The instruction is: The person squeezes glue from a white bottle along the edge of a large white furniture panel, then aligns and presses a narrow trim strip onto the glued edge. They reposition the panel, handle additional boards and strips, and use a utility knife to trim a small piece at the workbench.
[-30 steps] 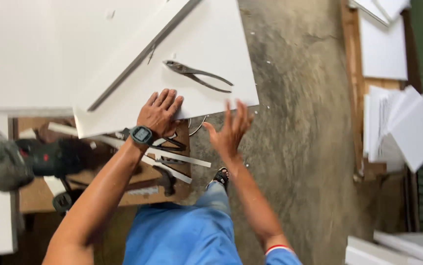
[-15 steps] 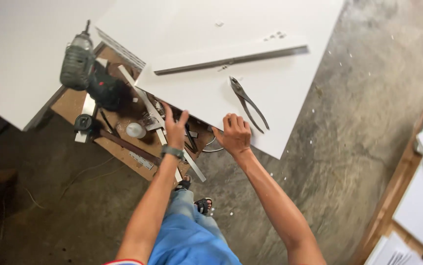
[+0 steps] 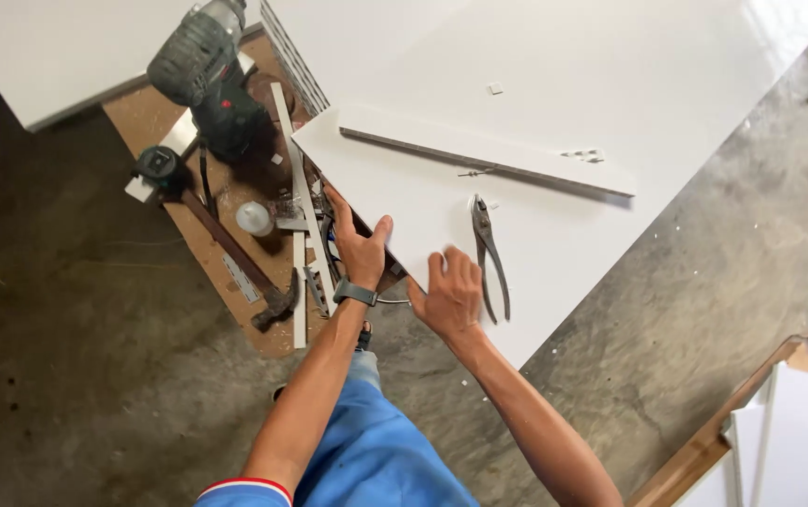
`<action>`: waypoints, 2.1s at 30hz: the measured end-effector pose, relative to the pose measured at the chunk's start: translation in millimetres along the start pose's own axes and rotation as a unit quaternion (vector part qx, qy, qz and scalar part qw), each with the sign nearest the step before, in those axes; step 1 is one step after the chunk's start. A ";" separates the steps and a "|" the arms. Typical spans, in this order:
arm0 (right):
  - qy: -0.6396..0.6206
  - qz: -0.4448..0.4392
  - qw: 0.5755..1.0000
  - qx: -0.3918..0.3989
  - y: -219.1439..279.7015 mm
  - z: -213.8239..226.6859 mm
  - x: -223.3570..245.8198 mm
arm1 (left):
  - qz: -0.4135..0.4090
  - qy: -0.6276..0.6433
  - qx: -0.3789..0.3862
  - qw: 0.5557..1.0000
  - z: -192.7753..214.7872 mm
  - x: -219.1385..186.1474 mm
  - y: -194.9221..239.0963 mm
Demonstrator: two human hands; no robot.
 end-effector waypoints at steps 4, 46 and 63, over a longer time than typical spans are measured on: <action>-0.030 0.072 0.996 -0.042 -37.4 5.6 8.4 | 0.013 0.014 -0.009 1.000 2.8 -20.5 -0.4; -0.199 0.218 0.953 0.063 35.2 -35.0 -58.5 | 0.058 0.087 -0.069 0.992 -37.0 -13.9 87.1; -0.156 0.217 0.957 0.112 -9.4 -42.1 -30.4 | 0.004 0.072 -0.089 0.993 -16.8 -13.4 10.3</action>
Point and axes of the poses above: each hand's wrist, its own y-axis away from the middle knuckle, its own z-axis out of the back of the hand, x = y × z, the point moved 6 cm from there along -y, towards the middle knuckle, and after that the axes turned 4 degrees about -x, right-handed, at the moved point
